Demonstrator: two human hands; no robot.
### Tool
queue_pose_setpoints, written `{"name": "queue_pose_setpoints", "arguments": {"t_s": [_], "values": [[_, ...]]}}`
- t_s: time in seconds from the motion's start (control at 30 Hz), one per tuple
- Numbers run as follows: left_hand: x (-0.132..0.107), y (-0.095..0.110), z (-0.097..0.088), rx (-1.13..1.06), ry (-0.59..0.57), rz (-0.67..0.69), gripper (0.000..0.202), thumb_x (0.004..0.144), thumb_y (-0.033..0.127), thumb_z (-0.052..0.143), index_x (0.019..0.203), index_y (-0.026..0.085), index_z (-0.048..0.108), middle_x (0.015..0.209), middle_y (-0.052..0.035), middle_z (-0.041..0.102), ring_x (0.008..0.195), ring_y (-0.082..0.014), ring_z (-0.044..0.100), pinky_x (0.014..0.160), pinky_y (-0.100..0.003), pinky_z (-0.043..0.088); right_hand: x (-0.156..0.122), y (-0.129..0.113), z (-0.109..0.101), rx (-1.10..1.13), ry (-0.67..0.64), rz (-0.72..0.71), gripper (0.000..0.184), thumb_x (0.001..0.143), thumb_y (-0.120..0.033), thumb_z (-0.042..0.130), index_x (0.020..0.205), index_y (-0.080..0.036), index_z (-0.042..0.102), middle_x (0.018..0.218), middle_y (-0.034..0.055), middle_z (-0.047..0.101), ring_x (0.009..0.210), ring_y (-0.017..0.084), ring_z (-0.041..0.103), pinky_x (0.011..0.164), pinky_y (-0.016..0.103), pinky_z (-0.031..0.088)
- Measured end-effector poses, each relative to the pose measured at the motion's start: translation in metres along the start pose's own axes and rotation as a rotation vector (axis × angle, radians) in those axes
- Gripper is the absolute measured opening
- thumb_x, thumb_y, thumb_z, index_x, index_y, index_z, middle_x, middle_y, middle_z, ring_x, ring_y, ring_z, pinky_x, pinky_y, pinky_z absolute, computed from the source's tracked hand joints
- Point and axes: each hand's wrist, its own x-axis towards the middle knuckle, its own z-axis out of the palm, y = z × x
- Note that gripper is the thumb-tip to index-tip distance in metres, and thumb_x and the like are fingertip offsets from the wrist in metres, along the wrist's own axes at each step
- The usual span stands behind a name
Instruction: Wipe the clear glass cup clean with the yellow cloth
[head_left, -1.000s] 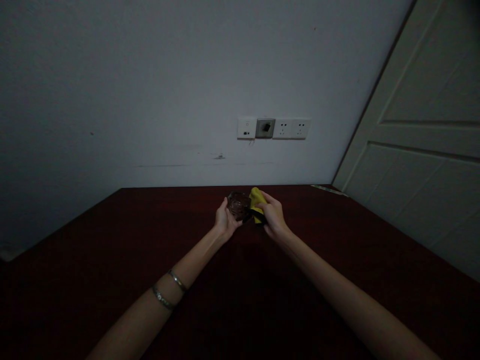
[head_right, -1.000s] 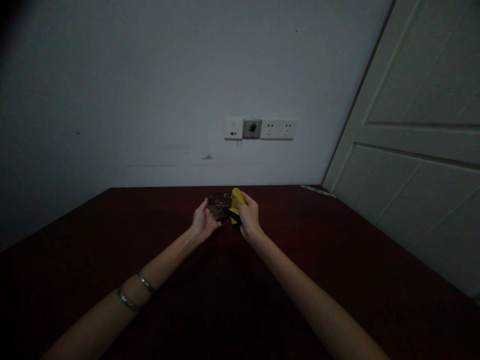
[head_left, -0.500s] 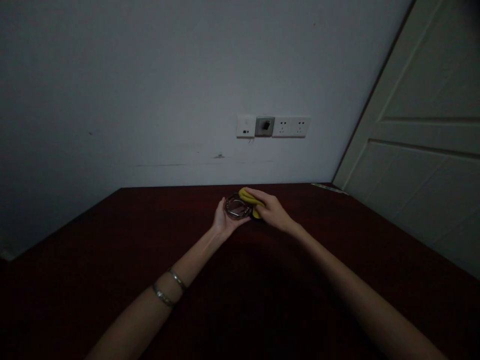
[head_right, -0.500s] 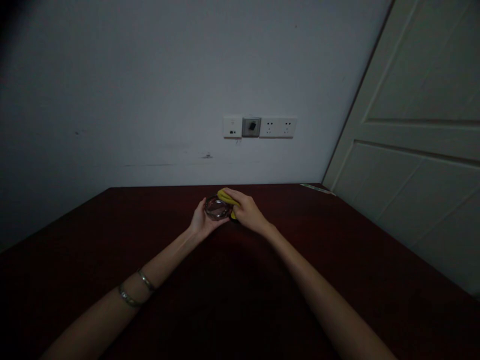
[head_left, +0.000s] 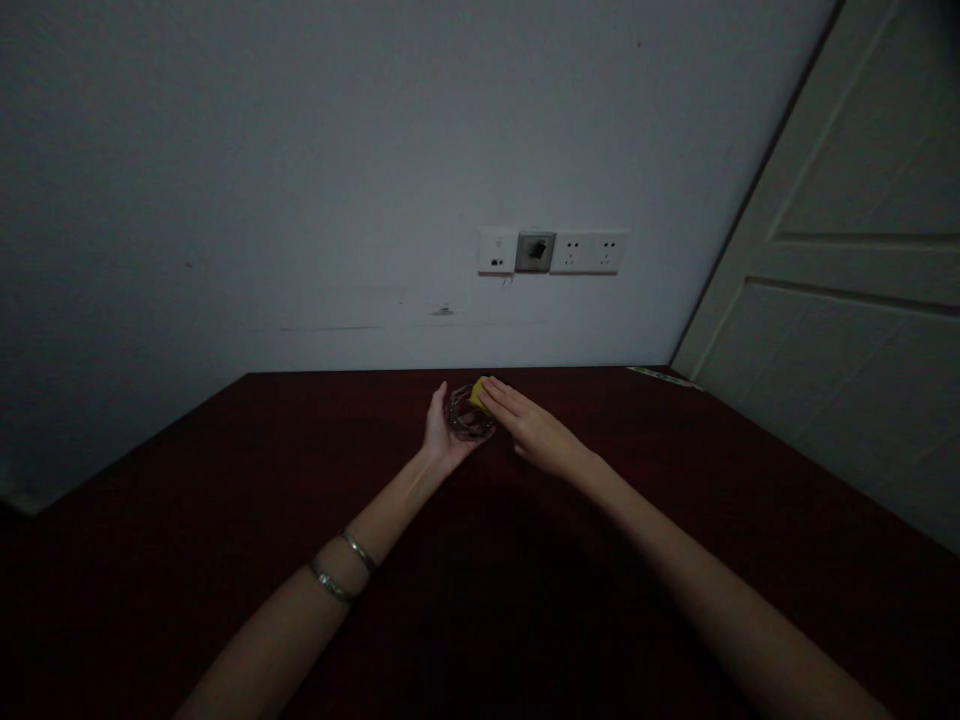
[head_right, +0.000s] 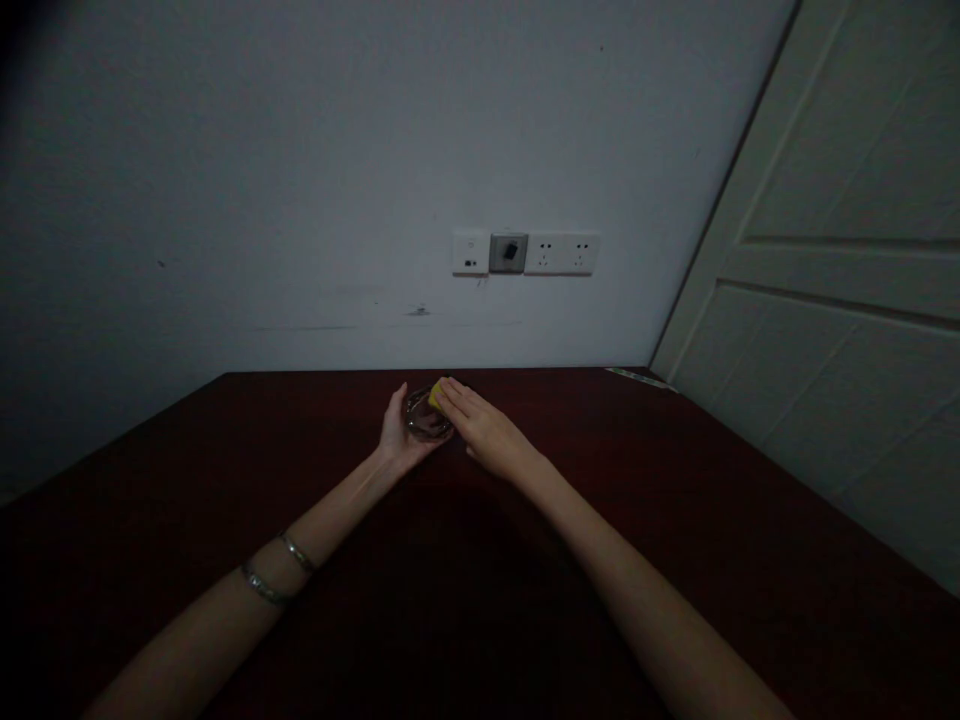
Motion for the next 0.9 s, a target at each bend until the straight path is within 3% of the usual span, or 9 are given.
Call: {"name": "queue_pose_setpoints", "arguments": {"t_s": [0.27, 0.43, 0.63, 0.77, 0.9], "values": [[-0.002, 0.004, 0.002, -0.123, 0.1, 0.168, 0.029, 0.081, 0.036, 0.045, 0.068, 0.014, 0.061, 0.059, -0.0049, 0.063, 0.051, -0.0155, 0.058, 0.052, -0.026, 0.046, 0.002, -0.026, 0.033, 0.024, 0.071, 0.131, 0.089, 0.056, 0.014, 0.037, 0.141, -0.004, 0.019, 0.147, 0.0215, 0.02, 0.138, 0.026, 0.009, 0.113, 0.044, 0.022], [-0.001, 0.006, 0.002, -0.128, 0.083, 0.201, 0.027, 0.079, 0.034, 0.047, 0.067, 0.014, 0.061, 0.059, -0.0049, 0.064, 0.051, -0.0155, 0.059, 0.049, -0.025, 0.046, 0.004, -0.03, 0.026, 0.057, 0.046, 0.091, 0.09, 0.057, 0.013, 0.033, 0.142, -0.01, 0.015, 0.148, 0.0174, 0.022, 0.138, 0.024, 0.011, 0.112, 0.045, 0.024], [0.002, 0.005, 0.0, -0.14, 0.084, 0.25, 0.024, 0.078, 0.032, 0.049, 0.068, 0.014, 0.062, 0.06, -0.0039, 0.064, 0.053, -0.0139, 0.059, 0.053, -0.023, 0.046, 0.008, -0.049, 0.015, 0.017, -0.08, 0.149, 0.08, 0.055, 0.011, 0.037, 0.134, 0.008, 0.028, 0.142, 0.0281, 0.027, 0.137, 0.03, 0.013, 0.113, 0.045, 0.021], [0.003, 0.006, -0.001, -0.127, 0.065, 0.292, 0.026, 0.079, 0.031, 0.046, 0.068, 0.013, 0.061, 0.061, -0.0045, 0.064, 0.056, -0.0144, 0.06, 0.059, -0.025, 0.048, 0.011, -0.064, 0.011, 0.102, -0.079, 0.154, 0.08, 0.057, 0.01, 0.036, 0.136, 0.003, 0.027, 0.144, 0.0231, 0.029, 0.137, 0.026, 0.017, 0.113, 0.042, 0.022], [0.003, 0.007, -0.002, -0.095, 0.017, 0.244, 0.03, 0.08, 0.035, 0.043, 0.07, 0.013, 0.062, 0.064, -0.0071, 0.064, 0.06, -0.0182, 0.06, 0.067, -0.034, 0.05, 0.012, -0.065, 0.006, 0.252, -0.005, 0.178, 0.077, 0.061, 0.008, 0.034, 0.137, -0.006, 0.031, 0.142, 0.0152, 0.036, 0.134, 0.022, 0.028, 0.112, 0.041, 0.026]]}}
